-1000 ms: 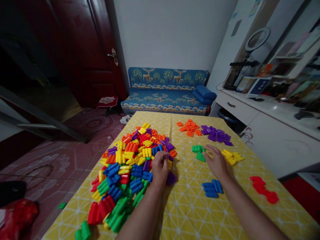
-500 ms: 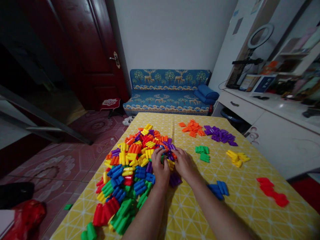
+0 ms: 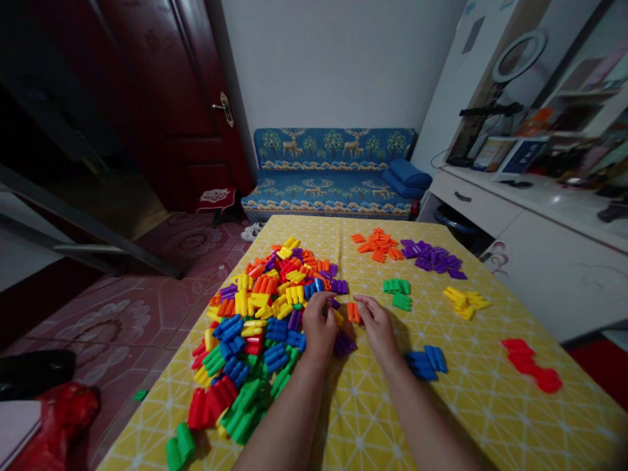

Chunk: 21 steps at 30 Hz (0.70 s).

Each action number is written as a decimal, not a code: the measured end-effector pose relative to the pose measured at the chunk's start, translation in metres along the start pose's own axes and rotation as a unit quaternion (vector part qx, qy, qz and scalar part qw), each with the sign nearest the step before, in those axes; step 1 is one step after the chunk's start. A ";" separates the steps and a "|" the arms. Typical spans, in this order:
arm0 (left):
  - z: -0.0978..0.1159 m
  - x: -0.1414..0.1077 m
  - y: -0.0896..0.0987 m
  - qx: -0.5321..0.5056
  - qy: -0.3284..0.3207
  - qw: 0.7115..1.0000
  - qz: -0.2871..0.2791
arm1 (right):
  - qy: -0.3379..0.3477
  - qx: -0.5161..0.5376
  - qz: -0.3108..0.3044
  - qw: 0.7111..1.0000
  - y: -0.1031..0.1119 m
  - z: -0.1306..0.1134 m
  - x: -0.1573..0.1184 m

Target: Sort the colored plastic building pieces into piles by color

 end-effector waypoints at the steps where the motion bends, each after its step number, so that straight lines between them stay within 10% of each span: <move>1: -0.001 0.000 -0.001 0.007 0.005 1.000 -0.006 | -0.007 0.005 -0.001 1.000 0.002 -0.001 -0.003; 7: -0.005 0.000 -0.003 0.022 0.015 1.000 -0.014 | -0.002 -0.104 -0.138 0.985 -0.015 -0.023 -0.034; 21: -0.005 -0.001 -0.002 0.015 0.019 1.000 -0.014 | 0.067 -0.371 -0.177 0.909 -0.037 -0.050 -0.051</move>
Point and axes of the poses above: each hand's wrist, its own x-axis towards the middle knuckle, its own y-axis out of the back of the hand, z = x × y, the point moved 9 cm from there along x, towards the middle knuckle, and after that the axes turned 4 degrees about -z, right-handed, at the moved point
